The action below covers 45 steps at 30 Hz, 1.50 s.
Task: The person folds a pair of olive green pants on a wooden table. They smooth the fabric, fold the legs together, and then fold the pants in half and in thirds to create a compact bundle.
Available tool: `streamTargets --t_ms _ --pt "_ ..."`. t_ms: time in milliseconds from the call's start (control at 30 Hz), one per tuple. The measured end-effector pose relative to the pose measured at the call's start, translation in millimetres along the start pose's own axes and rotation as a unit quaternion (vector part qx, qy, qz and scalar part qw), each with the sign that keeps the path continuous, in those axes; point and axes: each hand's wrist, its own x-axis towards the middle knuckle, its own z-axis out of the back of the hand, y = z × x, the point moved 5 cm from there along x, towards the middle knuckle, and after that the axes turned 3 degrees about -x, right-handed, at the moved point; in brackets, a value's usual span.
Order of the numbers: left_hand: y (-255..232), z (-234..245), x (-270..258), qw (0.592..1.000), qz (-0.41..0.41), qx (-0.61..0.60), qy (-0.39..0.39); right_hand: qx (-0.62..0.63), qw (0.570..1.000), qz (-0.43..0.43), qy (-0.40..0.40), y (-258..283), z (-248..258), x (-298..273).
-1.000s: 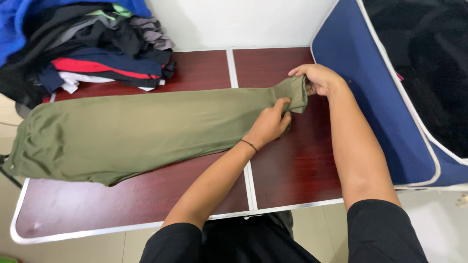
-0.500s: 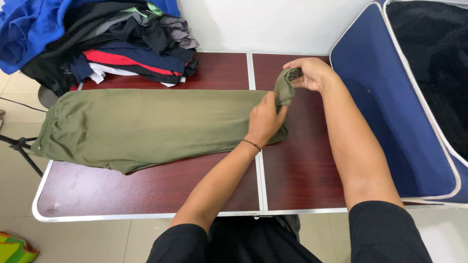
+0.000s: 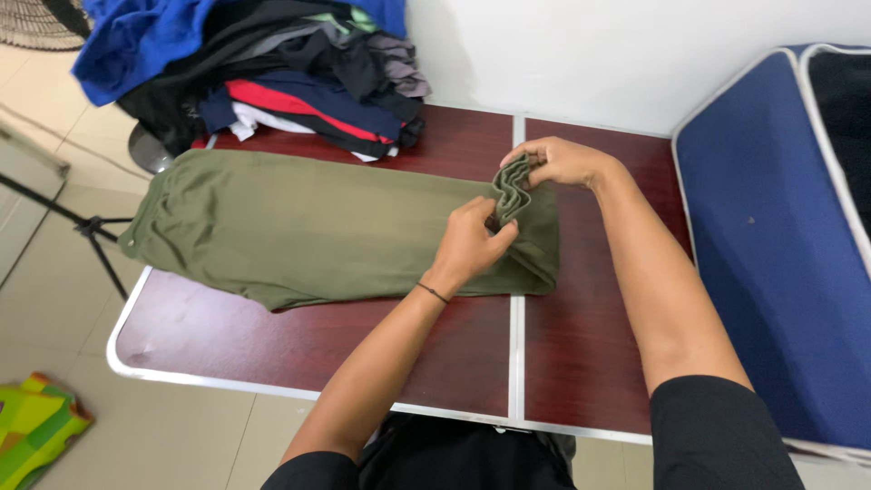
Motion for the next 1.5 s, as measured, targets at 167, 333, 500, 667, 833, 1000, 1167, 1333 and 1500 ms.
streamTargets --t_ms 167,333,500,667,833,1000,1167,1333,1500 --pt "5.5 48.2 -3.3 1.000 -0.020 -0.015 -0.008 -0.084 0.994 0.068 -0.007 12.8 -12.3 34.1" --pt "17.9 103.8 -8.6 0.999 0.015 -0.025 -0.044 0.230 0.970 0.075 0.027 34.9 -44.5 79.4" --pt "53.7 164.7 -18.6 0.984 0.126 -0.057 -0.110 0.245 0.959 0.134 0.052 90.2 -97.2 138.7" --pt "90.1 223.6 -32.4 0.951 0.164 -0.200 -0.171 0.209 0.963 0.168 0.025 134.2 -153.9 199.4" --pt "127.1 305.5 -50.1 0.934 0.153 -0.219 -0.238 0.128 0.969 0.211 -0.017 180.5 -209.1 258.7" --pt "163.2 378.6 -70.3 0.901 0.185 -0.187 -0.346 0.020 0.948 0.311 -0.063 224.1 -266.5 313.2" --pt "195.4 433.7 -94.3 0.867 0.195 0.002 -0.458 -0.113 0.938 0.288 -0.160 237.7 -312.7 338.7" --pt "229.8 458.8 -116.0 0.847 0.262 0.130 -0.443 -0.285 0.873 0.364 -0.156 214.3 -329.6 307.8" --pt "241.6 442.8 -112.0 0.857 0.268 0.198 -0.394 -0.290 0.848 0.401 -0.187 189.4 -316.2 276.9"
